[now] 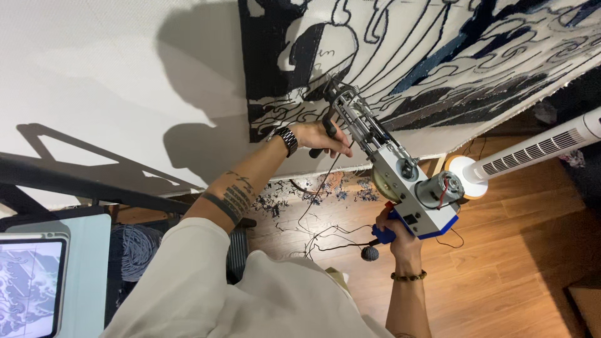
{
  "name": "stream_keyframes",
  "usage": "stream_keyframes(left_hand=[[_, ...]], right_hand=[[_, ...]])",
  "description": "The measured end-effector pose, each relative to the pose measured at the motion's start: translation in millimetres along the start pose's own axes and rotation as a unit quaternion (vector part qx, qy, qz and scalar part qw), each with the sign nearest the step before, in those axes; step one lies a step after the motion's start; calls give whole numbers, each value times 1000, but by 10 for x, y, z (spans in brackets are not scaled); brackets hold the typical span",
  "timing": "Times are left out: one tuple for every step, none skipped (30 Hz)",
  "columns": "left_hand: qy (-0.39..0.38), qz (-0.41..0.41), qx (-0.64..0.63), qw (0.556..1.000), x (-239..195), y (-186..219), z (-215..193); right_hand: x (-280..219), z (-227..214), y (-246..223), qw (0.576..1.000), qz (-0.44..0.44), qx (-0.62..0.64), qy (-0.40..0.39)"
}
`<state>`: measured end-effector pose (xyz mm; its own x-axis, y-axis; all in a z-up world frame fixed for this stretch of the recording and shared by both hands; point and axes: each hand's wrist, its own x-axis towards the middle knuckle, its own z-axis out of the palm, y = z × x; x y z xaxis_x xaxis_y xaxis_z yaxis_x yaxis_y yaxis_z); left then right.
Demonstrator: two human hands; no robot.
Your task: The person uses a handheld tufting gun to apply black yarn into a stretched fabric frame, following a pre-drawn wave design. The person guides the tool along the pattern lines while holding the fabric steady with the other hand.
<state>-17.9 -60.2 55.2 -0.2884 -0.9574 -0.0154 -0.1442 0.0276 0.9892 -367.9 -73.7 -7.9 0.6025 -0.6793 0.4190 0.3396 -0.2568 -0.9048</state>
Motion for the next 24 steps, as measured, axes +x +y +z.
stream_keyframes(left_hand=[[1,-1,-1,1000,-14,-53,11],[12,-22,0,1000,-31,-105,21],[24,-43,1,999,-43,-152,28],[26,-44,0,999,-91,-103,31],[33,-59,2,998,-138,-58,33],[41,-74,4,996,-185,-13,35],[42,-74,3,996,-183,-32,30],[38,-90,20,995,-181,-50,25],[33,-105,36,993,-176,-69,21],[34,-106,36,993,-175,-97,7],[31,-116,49,992,-167,-118,-12],[28,-125,62,990,-159,-139,-31],[28,-125,62,990,-147,-151,-46],[22,-141,89,986,-135,-163,-62],[16,-157,116,981,-126,-173,-81],[17,-157,115,981,-125,-184,-96],[16,-162,117,980,-121,-194,-109],[15,-168,119,979,-117,-204,-122],[15,-167,119,979,-98,-247,-129],[10,-162,121,979,-79,-291,-137],[5,-158,124,980,-66,-339,-145],[5,-158,123,980,-67,-350,-146],[11,-162,118,980,-65,-361,-145],[16,-165,112,980,-62,-371,-144]], right_hand=[[-15,29,-22,1000,1,1,-1],[-31,59,-44,1000,16,-11,-2],[-33,83,-71,999,30,-22,-5],[-27,141,-143,999,31,-22,-7],[-21,199,-213,999,43,-19,-10],[-17,258,-282,998,54,-15,-13],[-15,235,-254,998,55,-15,-15],[-12,211,-226,998,57,-27,-15],[-14,188,-197,997,60,-39,-15],[-28,139,-129,997,60,-39,-16],[-38,89,-63,997,61,-33,-18],[-46,38,3,997,63,-27,-20],[-55,27,8,997,63,-27,-21],[-63,17,12,998,61,-18,-22],[-67,9,17,998,59,-8,-23],[-53,30,0,998,59,-8,-23],[-38,48,-19,997,65,-16,-22],[-24,65,-38,997,72,-24,-20],[-7,100,-77,997,72,-24,-21],[9,135,-115,997,77,-25,-20],[23,175,-150,996,83,-25,-19],[52,268,-262,996,83,-25,-19],[79,359,-376,997,79,-12,-17],[106,449,-490,997,75,1,-14]])
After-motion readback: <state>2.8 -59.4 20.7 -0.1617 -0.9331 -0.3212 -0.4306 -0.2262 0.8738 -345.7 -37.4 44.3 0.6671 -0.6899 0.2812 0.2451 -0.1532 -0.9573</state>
